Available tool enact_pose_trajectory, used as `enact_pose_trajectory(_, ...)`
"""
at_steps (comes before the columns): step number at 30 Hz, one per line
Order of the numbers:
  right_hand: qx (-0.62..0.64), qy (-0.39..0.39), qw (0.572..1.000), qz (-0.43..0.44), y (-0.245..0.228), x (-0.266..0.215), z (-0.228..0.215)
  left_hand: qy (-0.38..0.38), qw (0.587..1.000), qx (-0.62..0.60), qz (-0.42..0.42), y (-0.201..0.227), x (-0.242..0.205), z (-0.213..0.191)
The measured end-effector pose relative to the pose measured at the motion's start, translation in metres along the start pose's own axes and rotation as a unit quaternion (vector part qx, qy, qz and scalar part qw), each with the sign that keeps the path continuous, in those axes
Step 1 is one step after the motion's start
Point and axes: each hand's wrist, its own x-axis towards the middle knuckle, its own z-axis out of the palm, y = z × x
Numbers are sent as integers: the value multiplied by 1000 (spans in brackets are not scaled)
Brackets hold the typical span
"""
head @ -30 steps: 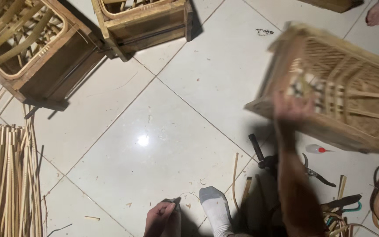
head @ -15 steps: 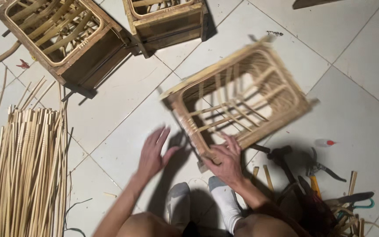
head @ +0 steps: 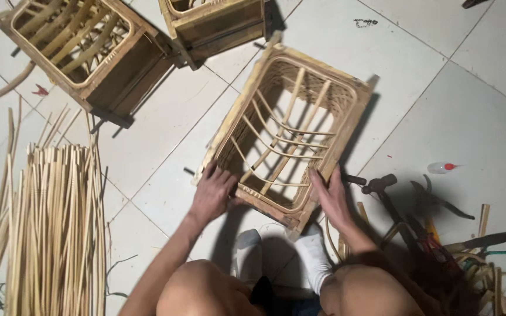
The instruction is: The person assembles a rectangular woven basket frame by hand, inserting curved bamboo strips into the frame and securing them with a hammer. The person then applies glue to the joints of the frame.
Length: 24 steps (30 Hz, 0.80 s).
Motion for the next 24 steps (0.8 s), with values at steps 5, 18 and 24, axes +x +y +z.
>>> enact_pose_trajectory(5, 3, -40, 997, -70, -19, 20, 7, 27, 996, -22, -85, 32, -28, 1)
enact_pose_trajectory(18, -108, -166, 979, -56, -12, 78, 2, 118, 985, -33, -123, 74, -74, 18)
enact_pose_trajectory(24, -215, 55, 972, -75, 35, 18, -124, 56, 993, -1, -100, 81, -83, 11)
